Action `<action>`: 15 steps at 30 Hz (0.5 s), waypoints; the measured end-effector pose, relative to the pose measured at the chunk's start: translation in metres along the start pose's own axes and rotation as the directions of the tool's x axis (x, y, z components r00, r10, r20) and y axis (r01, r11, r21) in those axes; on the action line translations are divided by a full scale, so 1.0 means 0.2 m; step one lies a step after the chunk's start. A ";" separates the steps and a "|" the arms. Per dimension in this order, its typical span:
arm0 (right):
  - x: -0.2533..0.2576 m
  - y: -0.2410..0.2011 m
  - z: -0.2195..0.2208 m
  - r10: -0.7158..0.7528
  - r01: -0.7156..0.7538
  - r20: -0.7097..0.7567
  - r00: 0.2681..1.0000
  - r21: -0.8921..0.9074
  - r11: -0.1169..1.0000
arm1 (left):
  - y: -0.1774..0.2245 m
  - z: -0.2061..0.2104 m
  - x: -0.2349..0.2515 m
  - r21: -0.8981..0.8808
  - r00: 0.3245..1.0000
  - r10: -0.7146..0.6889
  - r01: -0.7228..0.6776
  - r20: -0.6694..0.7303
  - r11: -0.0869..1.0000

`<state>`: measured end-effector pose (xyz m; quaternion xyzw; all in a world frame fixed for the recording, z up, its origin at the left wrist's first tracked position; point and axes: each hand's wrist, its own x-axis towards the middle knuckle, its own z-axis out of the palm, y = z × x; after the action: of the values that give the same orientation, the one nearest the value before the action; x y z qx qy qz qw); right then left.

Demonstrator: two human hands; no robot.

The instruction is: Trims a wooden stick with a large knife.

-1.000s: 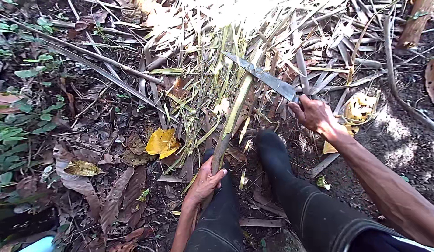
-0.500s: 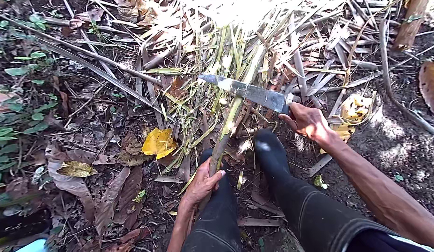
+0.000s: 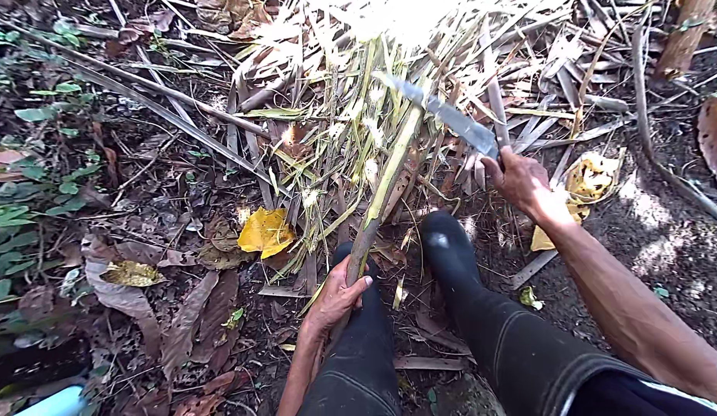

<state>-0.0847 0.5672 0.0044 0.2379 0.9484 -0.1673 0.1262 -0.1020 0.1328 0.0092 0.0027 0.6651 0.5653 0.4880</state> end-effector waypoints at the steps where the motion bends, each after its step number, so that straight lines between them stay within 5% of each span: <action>1: 0.05 0.03 -0.02 0.170 -0.170 0.004 0.985 0.082 0.982 | -0.01 0.00 -0.01 -0.006 1.000 0.000 0.000 0.003 1.000; 2: 0.08 0.05 -0.04 0.289 -0.285 -0.008 0.957 0.158 0.945 | -0.01 0.00 -0.01 -0.016 1.000 0.001 -0.001 0.007 1.000; 4: 0.02 0.10 -0.06 0.313 -0.285 -0.075 0.947 0.257 0.923 | -0.01 0.00 0.00 -0.014 1.000 0.017 -0.017 -0.009 1.000; 11: -0.35 0.08 0.11 -0.252 0.253 -0.031 0.967 0.147 0.956 | -0.04 0.04 0.05 0.329 0.979 0.104 -0.040 -0.178 0.943; 15: -0.47 -0.01 0.20 -0.445 0.445 -0.013 0.895 0.056 0.894 | -0.02 0.02 0.09 0.265 0.992 0.035 -0.002 -0.123 0.964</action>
<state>0.0016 0.5121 -0.0021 0.0181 0.9725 -0.2188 0.0778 -0.1071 0.1449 -0.0054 0.0380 0.7640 0.4752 0.4347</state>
